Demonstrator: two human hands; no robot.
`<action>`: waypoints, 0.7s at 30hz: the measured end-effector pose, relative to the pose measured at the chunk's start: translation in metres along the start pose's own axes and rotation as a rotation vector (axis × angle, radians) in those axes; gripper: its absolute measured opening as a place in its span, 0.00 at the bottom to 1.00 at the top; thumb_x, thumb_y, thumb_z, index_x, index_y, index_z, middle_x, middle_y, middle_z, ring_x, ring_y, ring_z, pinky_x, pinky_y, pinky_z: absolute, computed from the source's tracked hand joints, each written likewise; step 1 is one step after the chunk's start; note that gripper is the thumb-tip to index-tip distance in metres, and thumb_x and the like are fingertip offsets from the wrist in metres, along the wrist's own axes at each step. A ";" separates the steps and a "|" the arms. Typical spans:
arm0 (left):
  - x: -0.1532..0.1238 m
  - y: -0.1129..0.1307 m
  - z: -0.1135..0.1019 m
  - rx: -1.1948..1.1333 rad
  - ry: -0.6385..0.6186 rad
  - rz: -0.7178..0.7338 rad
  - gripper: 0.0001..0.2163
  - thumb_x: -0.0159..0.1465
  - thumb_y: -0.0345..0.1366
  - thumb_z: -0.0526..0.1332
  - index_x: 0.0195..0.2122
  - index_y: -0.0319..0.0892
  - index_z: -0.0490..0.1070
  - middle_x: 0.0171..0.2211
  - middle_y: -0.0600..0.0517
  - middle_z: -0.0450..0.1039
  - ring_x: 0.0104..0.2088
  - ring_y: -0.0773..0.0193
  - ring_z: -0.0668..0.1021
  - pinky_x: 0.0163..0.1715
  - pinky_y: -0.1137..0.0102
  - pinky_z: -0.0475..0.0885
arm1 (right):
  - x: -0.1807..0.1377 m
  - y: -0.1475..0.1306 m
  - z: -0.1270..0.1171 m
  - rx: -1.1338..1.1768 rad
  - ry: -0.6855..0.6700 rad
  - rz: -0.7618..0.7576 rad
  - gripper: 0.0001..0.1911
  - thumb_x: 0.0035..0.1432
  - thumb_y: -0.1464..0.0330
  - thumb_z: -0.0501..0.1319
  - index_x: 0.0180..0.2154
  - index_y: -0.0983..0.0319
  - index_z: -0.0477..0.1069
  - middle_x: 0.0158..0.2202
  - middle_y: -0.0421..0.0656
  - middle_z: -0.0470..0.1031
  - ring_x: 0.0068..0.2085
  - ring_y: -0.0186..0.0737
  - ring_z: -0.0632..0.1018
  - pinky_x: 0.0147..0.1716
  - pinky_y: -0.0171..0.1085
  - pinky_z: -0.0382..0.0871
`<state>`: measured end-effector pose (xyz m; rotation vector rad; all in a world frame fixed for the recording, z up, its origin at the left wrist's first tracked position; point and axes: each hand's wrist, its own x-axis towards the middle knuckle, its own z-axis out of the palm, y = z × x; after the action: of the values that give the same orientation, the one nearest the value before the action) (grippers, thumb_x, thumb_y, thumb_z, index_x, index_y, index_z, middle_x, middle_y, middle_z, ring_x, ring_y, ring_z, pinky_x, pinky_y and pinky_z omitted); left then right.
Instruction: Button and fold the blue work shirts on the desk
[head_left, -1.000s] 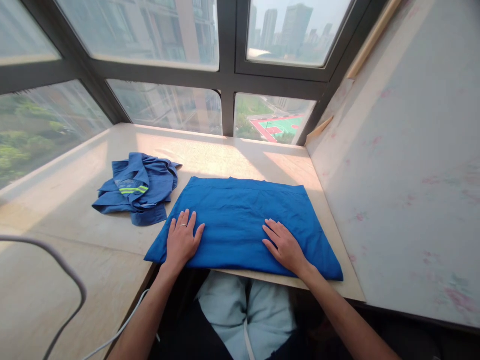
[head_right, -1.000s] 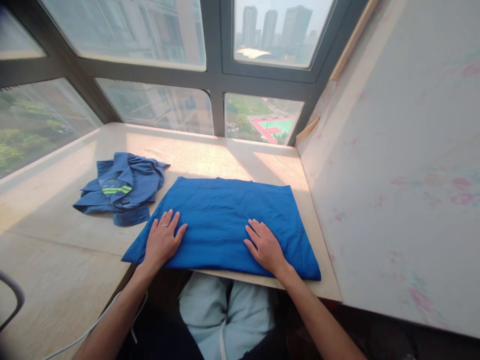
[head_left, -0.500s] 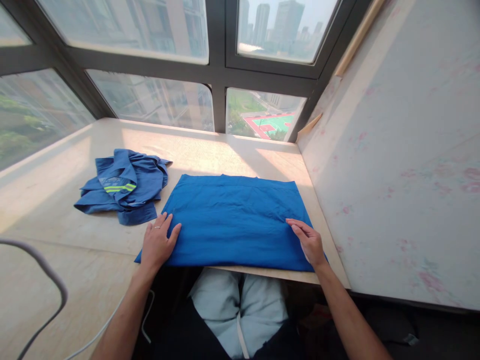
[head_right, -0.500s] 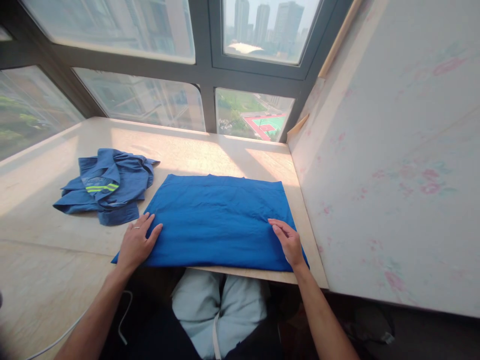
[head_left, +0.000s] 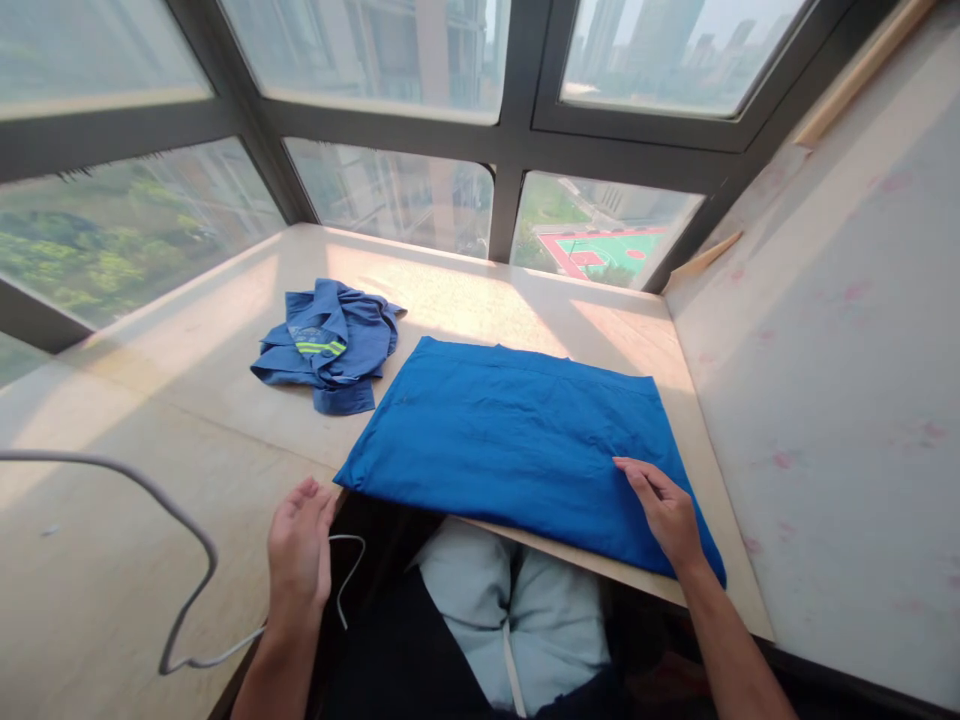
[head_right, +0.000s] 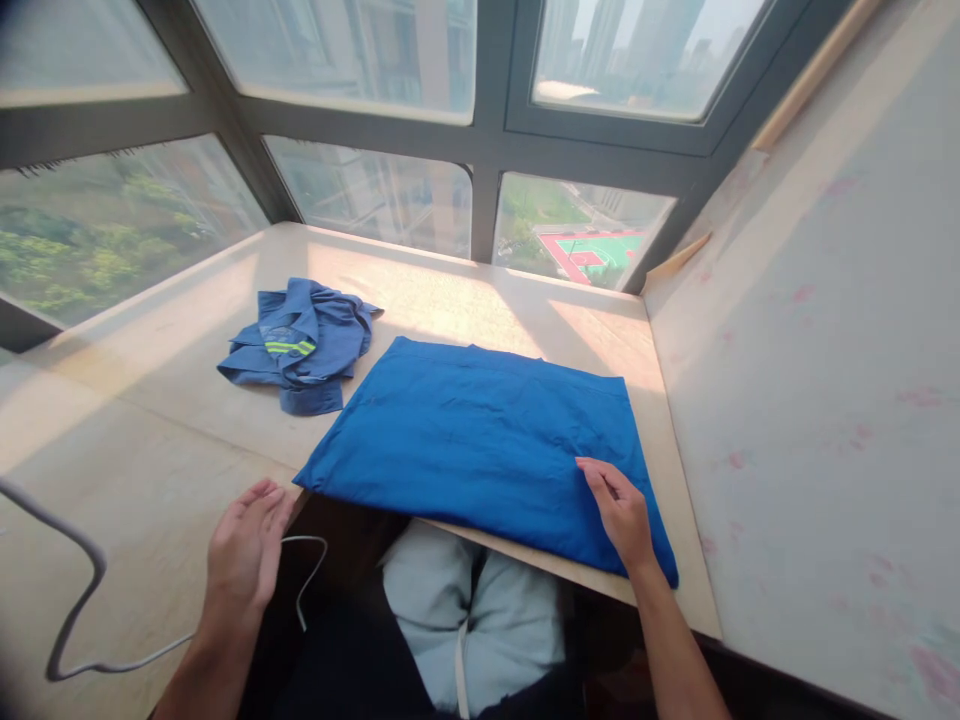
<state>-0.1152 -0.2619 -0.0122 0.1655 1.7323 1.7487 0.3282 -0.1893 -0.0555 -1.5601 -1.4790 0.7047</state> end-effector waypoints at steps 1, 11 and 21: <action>-0.004 0.005 -0.002 -0.071 0.024 -0.071 0.07 0.57 0.28 0.61 0.37 0.42 0.68 0.40 0.49 0.73 0.51 0.60 0.77 0.62 0.58 0.65 | 0.000 -0.001 0.001 -0.014 -0.009 -0.002 0.20 0.61 0.50 0.59 0.40 0.58 0.80 0.46 0.46 0.81 0.50 0.50 0.79 0.55 0.51 0.70; -0.007 0.009 0.013 -0.185 -0.172 -0.518 0.02 0.60 0.27 0.58 0.34 0.38 0.69 0.31 0.49 0.74 0.28 0.65 0.79 0.29 0.70 0.79 | -0.004 -0.026 0.027 -0.082 -0.121 -0.121 0.19 0.61 0.52 0.60 0.43 0.58 0.79 0.47 0.47 0.80 0.50 0.51 0.79 0.54 0.50 0.72; 0.019 -0.004 0.018 0.099 -0.166 -0.151 0.09 0.55 0.36 0.69 0.30 0.36 0.72 0.22 0.53 0.73 0.21 0.66 0.77 0.21 0.71 0.77 | -0.006 -0.025 0.049 -0.112 -0.223 -0.287 0.16 0.63 0.55 0.59 0.41 0.57 0.79 0.45 0.48 0.81 0.48 0.50 0.80 0.51 0.51 0.74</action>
<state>-0.1192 -0.2366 -0.0206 0.2114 1.6664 1.4993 0.2733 -0.1871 -0.0585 -1.3444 -1.8913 0.6514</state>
